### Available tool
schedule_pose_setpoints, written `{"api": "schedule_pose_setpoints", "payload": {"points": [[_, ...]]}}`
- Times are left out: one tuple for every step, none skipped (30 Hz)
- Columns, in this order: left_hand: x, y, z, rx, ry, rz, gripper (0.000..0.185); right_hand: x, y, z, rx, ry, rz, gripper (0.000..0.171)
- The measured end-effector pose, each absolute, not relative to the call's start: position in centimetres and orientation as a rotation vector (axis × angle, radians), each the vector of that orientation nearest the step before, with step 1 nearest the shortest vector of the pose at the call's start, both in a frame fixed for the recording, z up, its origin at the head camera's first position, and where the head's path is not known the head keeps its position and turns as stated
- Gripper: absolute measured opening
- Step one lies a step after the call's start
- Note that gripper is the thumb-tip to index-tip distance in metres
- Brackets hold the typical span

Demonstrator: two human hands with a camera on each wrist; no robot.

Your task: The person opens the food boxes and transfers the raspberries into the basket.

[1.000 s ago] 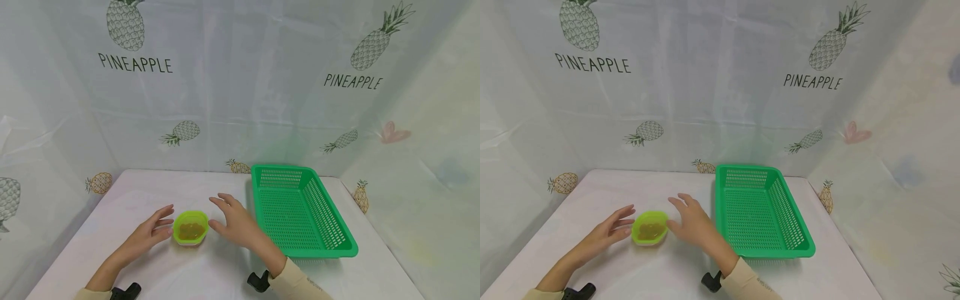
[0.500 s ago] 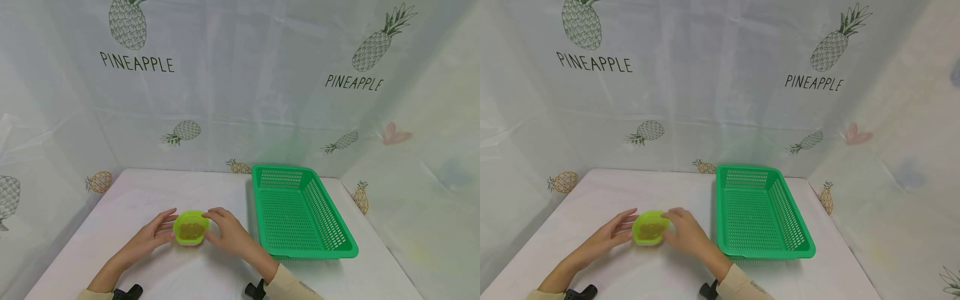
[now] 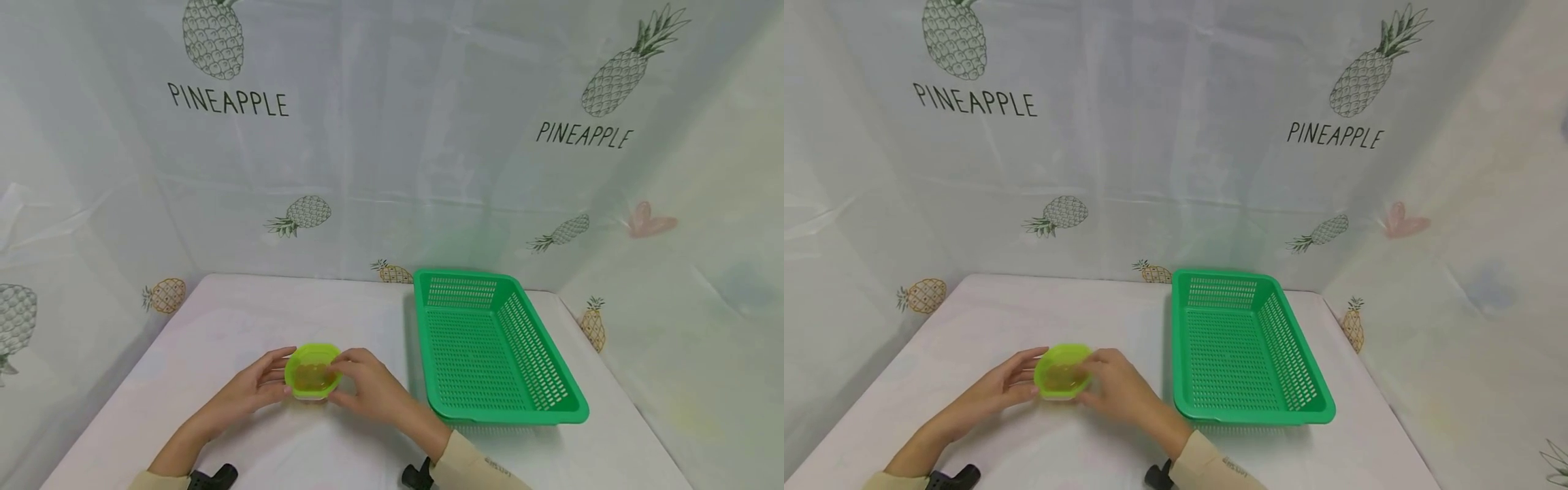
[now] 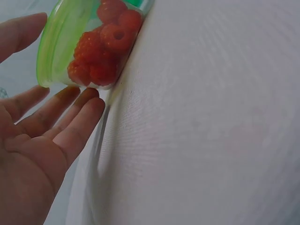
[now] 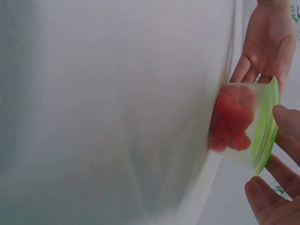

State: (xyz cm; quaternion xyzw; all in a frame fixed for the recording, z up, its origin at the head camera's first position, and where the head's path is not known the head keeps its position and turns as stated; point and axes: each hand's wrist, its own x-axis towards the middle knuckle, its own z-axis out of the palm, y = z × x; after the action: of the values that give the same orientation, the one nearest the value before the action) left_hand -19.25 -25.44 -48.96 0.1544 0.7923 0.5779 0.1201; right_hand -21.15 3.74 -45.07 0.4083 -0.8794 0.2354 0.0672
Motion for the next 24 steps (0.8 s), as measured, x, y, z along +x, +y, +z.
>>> {"api": "schedule_pose_setpoints", "payload": {"points": [[-19.3,-25.4,-49.0,0.459,2.314,1.689,0.074,-21.14,3.75,-45.07,1.23,-2.647,0.706,0.029],[-19.36,-25.39,-49.07,0.466,2.313,1.69,0.074,-21.15,3.76,-45.08,1.228,-2.646,0.699,0.027],[-19.4,-25.37,-49.12,0.472,2.313,1.691,0.075,-21.15,3.78,-45.09,1.226,-2.644,0.695,0.026],[-19.43,-25.36,-49.16,0.472,2.313,1.693,0.075,-21.16,3.79,-45.08,1.227,-2.64,0.687,0.025],[-19.44,-25.37,-49.19,0.472,2.315,1.693,0.075,-21.2,3.78,-45.11,1.231,-2.634,0.684,0.024],[-19.44,-25.36,-49.21,0.471,2.317,1.693,0.075,-21.24,3.79,-45.12,1.239,-2.624,0.68,0.023],[-19.42,-25.36,-49.23,0.469,2.322,1.691,0.075,-21.3,3.79,-45.16,1.251,-2.606,0.669,0.022],[-19.4,-25.35,-49.25,0.467,2.321,1.692,0.075,-21.37,3.79,-45.21,1.264,-2.586,0.658,0.021],[-19.38,-25.34,-49.25,0.461,2.321,1.693,0.075,-21.42,3.8,-45.23,1.278,-2.565,0.65,0.02],[-19.34,-25.32,-49.26,0.459,2.32,1.692,0.075,-21.5,3.81,-45.27,1.292,-2.545,0.643,0.02],[-19.33,-25.3,-49.27,0.454,2.32,1.693,0.075,-21.57,3.83,-45.33,1.306,-2.525,0.637,0.019],[-19.32,-25.29,-49.28,0.449,2.322,1.691,0.075,-21.61,3.84,-45.34,1.318,-2.506,0.631,0.019],[-19.31,-25.28,-49.28,0.442,2.322,1.691,0.076,-21.65,3.86,-45.37,1.327,-2.493,0.626,0.019],[-19.32,-25.27,-49.29,0.437,2.32,1.69,0.076,-21.69,3.88,-45.4,1.335,-2.48,0.624,0.019],[-19.34,-25.27,-49.28,0.431,2.325,1.687,0.077,-21.73,3.89,-45.43,1.338,-2.47,0.618,0.019],[-19.34,-25.27,-49.28,0.436,2.332,1.68,0.078,-21.75,3.89,-45.49,1.34,-2.459,0.609,0.019],[-19.37,-25.26,-49.27,0.435,2.336,1.678,0.078,-21.78,3.9,-45.52,1.342,-2.449,0.61,0.019],[-19.39,-25.25,-49.26,0.435,2.341,1.675,0.079,-21.78,3.9,-45.51,1.342,-2.442,0.612,0.019],[-19.4,-25.23,-49.24,0.437,2.342,1.675,0.08,-21.8,3.89,-45.52,1.342,-2.437,0.617,0.019],[-19.4,-25.22,-49.22,0.442,2.341,1.674,0.08,-21.81,3.89,-45.53,1.341,-2.433,0.625,0.019],[-19.4,-25.21,-49.21,0.448,2.342,1.673,0.08,-21.81,3.88,-45.51,1.338,-2.434,0.633,0.019],[-19.4,-25.2,-49.19,0.455,2.339,1.673,0.08,-21.81,3.88,-45.51,1.337,-2.434,0.648,0.019],[-19.4,-25.18,-49.18,0.453,2.334,1.677,0.079,-21.82,3.88,-45.5,1.336,-2.436,0.665,0.019],[-19.4,-25.17,-49.18,0.457,2.332,1.677,0.079,-21.82,3.87,-45.52,1.332,-2.438,0.673,0.02]]}}
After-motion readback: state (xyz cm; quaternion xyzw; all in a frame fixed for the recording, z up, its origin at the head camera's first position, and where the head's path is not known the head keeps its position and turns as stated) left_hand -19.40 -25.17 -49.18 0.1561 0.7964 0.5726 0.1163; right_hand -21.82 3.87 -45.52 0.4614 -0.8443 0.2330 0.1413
